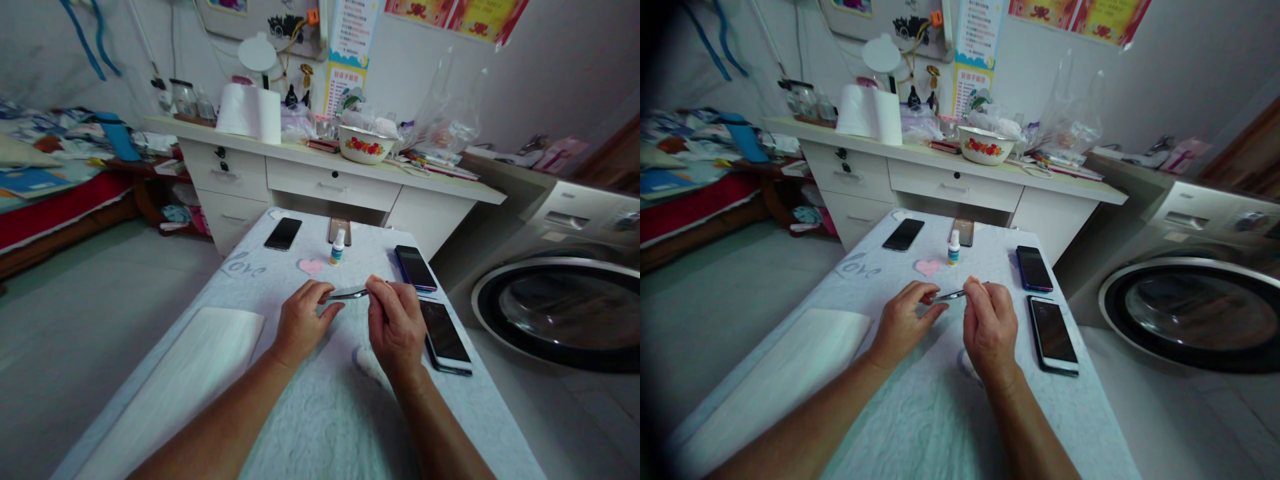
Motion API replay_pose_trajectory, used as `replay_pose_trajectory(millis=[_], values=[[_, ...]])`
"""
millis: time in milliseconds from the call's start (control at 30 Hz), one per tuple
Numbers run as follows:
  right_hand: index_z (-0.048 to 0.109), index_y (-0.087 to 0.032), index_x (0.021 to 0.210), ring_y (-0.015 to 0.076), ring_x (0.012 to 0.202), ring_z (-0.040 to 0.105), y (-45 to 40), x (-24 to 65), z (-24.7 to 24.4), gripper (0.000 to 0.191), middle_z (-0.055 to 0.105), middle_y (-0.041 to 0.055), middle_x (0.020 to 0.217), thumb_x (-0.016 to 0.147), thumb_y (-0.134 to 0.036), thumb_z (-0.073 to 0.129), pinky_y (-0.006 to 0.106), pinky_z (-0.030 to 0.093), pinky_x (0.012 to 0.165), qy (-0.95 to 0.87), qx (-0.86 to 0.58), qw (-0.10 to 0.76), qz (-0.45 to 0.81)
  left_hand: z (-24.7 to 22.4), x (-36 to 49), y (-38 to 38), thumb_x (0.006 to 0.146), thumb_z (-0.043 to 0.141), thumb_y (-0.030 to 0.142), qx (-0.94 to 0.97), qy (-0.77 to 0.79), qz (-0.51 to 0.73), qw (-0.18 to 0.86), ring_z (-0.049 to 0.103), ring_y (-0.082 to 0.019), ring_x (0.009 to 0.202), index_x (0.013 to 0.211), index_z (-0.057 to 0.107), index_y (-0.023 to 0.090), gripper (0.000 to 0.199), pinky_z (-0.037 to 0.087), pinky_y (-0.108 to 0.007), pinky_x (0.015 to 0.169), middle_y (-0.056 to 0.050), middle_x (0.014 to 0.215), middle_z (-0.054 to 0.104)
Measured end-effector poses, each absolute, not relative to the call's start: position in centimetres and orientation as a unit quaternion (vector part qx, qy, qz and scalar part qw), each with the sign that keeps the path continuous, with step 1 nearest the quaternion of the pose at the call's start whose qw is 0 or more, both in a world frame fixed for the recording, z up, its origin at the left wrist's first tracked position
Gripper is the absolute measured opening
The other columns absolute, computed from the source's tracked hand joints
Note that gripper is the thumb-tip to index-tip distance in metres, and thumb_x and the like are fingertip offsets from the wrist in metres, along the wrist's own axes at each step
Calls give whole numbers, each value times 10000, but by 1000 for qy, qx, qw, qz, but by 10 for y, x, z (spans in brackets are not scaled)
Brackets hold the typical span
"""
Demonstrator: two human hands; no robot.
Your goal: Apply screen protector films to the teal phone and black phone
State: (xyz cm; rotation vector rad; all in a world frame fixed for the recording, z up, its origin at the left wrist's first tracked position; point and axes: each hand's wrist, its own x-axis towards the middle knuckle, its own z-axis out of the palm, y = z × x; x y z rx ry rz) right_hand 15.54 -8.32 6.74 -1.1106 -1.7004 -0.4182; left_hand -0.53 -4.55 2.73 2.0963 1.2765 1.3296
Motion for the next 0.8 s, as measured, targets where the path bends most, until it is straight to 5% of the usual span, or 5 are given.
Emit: replay_pose_trajectory(millis=[800], values=[[609, -184, 1195, 189, 920, 600, -86, 147, 51, 381, 612, 99, 996, 859, -15, 547, 342, 544, 786, -743, -439, 487, -131, 39, -8, -56, 869, 594, 179, 767, 336, 546, -12, 637, -133, 817, 979, 644, 178, 121, 547, -246, 752, -38, 874, 657]])
